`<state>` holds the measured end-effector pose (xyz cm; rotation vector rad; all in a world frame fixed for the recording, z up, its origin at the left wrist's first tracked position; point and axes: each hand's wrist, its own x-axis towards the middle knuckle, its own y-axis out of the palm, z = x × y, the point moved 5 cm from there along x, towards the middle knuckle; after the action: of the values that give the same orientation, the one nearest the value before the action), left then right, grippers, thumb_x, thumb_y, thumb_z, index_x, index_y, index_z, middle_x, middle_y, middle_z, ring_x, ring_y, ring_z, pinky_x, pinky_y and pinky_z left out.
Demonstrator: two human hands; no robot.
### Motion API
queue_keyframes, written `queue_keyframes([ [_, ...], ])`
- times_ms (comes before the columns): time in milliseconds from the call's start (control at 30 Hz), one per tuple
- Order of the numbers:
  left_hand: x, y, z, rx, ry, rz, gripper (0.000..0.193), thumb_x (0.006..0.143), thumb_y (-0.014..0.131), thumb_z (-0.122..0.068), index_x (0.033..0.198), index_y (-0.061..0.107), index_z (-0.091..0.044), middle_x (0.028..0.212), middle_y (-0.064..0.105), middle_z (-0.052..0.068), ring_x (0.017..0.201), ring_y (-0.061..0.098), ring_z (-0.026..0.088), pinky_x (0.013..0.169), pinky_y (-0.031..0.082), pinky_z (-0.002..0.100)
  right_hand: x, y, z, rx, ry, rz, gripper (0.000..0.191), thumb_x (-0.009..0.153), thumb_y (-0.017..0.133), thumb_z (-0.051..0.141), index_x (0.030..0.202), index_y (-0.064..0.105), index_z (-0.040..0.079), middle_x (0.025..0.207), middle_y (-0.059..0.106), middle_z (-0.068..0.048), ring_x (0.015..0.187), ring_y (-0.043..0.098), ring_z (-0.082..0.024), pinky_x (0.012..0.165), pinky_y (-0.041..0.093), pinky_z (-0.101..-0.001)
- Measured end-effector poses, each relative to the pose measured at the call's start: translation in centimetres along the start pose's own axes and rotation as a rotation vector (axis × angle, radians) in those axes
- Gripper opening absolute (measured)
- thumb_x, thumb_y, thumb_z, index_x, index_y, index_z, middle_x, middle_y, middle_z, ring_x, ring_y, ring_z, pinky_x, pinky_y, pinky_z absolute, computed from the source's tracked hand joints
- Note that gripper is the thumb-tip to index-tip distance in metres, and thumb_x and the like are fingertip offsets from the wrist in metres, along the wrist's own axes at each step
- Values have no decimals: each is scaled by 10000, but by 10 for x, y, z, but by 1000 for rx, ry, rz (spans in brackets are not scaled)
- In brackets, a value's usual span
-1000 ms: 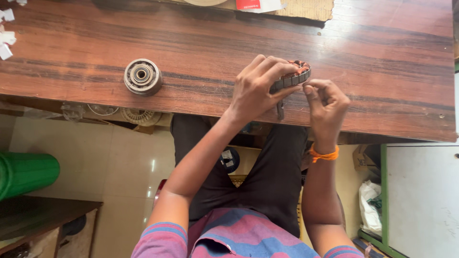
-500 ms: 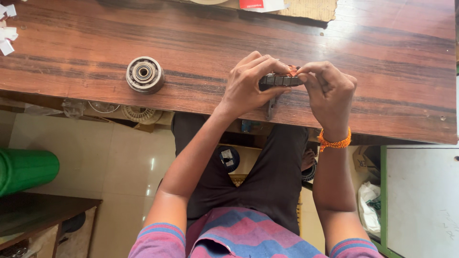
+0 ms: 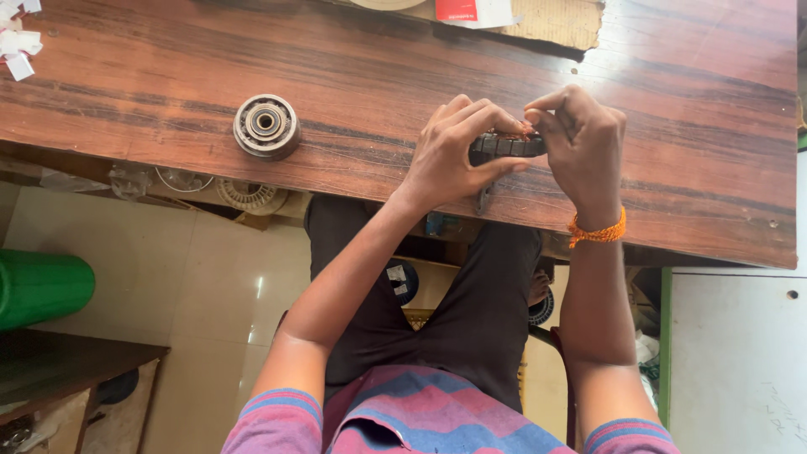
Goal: The person sits at a wooden workbench and works on a circular electric motor armature with copper windings, using both hands to press and seat the copper wire coils into slots around the component, rotating it as they work section by section.
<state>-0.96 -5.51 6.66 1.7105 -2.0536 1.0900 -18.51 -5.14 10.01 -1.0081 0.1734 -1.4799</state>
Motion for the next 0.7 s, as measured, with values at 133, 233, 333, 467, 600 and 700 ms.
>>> queue_keyframes([
  [133,15,3,6,-24,-265,71,356,947,715,-505,897,657,-158,836,730,-24,879,686,136,839,572,370,10,2,-10,-10,42,3,62,1021,803,56,1017,754,17,640,566,15,565,448,-36,519,315,-254],
  [233,34,13,22,-5,-481,247,348,813,681,-359,1092,625,-160,732,725,4,746,720,171,716,558,407,8,-2,-13,-35,62,-36,104,1018,842,97,1019,769,24,644,512,13,580,396,-47,531,287,-258],
  [333,49,14,24,-160,-349,262,244,788,710,-259,995,684,-134,825,763,-11,800,759,137,708,572,351,1,-6,-10,-44,58,-103,152,1017,868,138,1003,766,25,652,478,28,592,371,-48,540,262,-262],
  [467,44,5,32,-446,-210,417,117,924,699,-146,1023,693,-85,956,729,0,824,692,101,693,574,271,-20,-5,2,179,84,-146,155,1033,820,165,1014,732,39,689,571,87,598,436,-14,533,289,-245],
  [600,37,-8,45,-464,-180,508,115,961,749,-125,1049,706,-63,943,719,-13,803,669,64,657,542,251,-47,9,21,152,112,-87,120,1000,813,122,997,734,32,647,457,70,582,342,-25,535,241,-252],
  [700,43,-10,46,-506,-81,574,116,982,740,-99,1086,712,-56,976,725,-18,850,692,63,715,559,252,-54,20,31,185,133,-110,101,987,805,89,979,726,27,640,436,67,580,338,-21,537,249,-246],
])
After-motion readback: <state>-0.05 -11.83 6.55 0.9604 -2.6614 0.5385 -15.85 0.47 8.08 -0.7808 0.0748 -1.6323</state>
